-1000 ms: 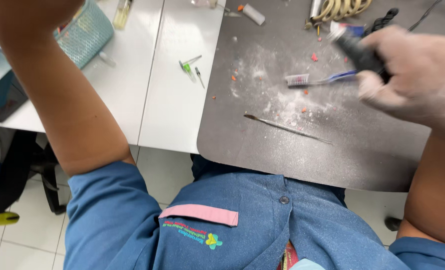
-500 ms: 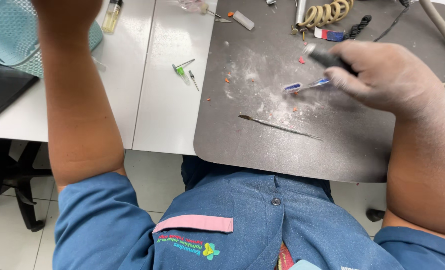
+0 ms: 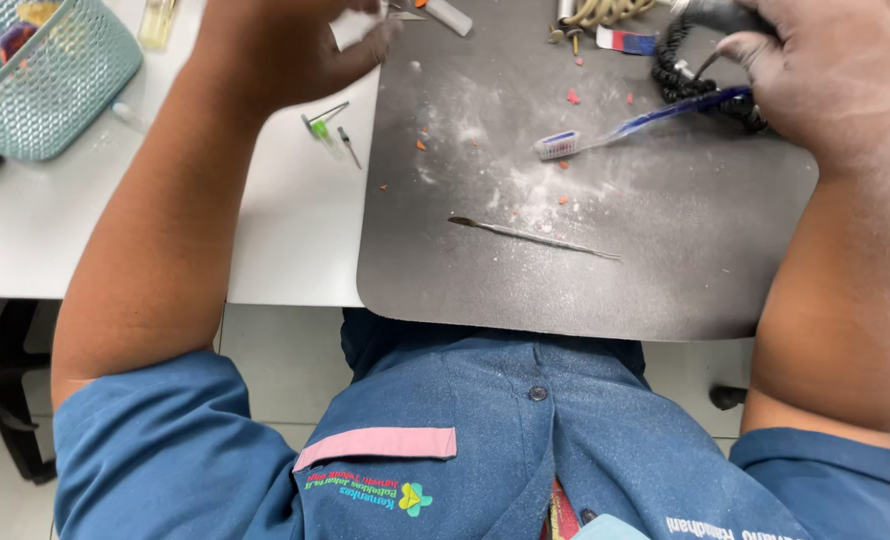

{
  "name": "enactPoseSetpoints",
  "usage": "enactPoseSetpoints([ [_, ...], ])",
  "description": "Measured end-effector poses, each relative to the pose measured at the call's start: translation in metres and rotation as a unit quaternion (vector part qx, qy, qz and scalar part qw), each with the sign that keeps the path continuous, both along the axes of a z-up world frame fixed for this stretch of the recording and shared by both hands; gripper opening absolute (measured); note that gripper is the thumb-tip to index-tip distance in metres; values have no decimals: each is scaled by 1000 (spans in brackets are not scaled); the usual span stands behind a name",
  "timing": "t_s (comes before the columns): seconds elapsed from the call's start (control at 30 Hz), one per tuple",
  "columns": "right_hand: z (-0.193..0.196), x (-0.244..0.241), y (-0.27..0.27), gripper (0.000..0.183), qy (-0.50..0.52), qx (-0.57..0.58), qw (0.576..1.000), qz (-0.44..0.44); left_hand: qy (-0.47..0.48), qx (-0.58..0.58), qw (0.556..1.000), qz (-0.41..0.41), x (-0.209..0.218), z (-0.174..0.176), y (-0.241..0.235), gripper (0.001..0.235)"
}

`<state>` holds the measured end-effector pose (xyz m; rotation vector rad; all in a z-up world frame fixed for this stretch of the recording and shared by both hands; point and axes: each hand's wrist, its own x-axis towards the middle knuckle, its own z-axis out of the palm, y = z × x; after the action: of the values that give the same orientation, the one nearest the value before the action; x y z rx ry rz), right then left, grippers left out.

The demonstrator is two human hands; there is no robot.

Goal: The person uses a rotary tool to grind and smooth a yellow dental cast, then picks up a purple and orange denture from a basket and fits it onto the cast to check alignment. The person handles the denture and cast repeatedly, adjusting their fit.

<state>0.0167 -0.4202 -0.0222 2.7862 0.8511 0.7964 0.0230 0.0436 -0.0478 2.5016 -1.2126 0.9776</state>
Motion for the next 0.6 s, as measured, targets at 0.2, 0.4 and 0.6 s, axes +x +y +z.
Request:
enactPoseSetpoints([
  [0.2,3,12,-5,19,77,13,992,-99,153,41,980,-118,-18,20,-40,16],
  [0.4,-10,39,-12,25,221,25,963,-156,157,143,968,-133,-29,16,-63,20],
  [0.6,-2,37,-3,33,315,101,927,-175,76,37,990,-116,-24,40,-32,16],
])
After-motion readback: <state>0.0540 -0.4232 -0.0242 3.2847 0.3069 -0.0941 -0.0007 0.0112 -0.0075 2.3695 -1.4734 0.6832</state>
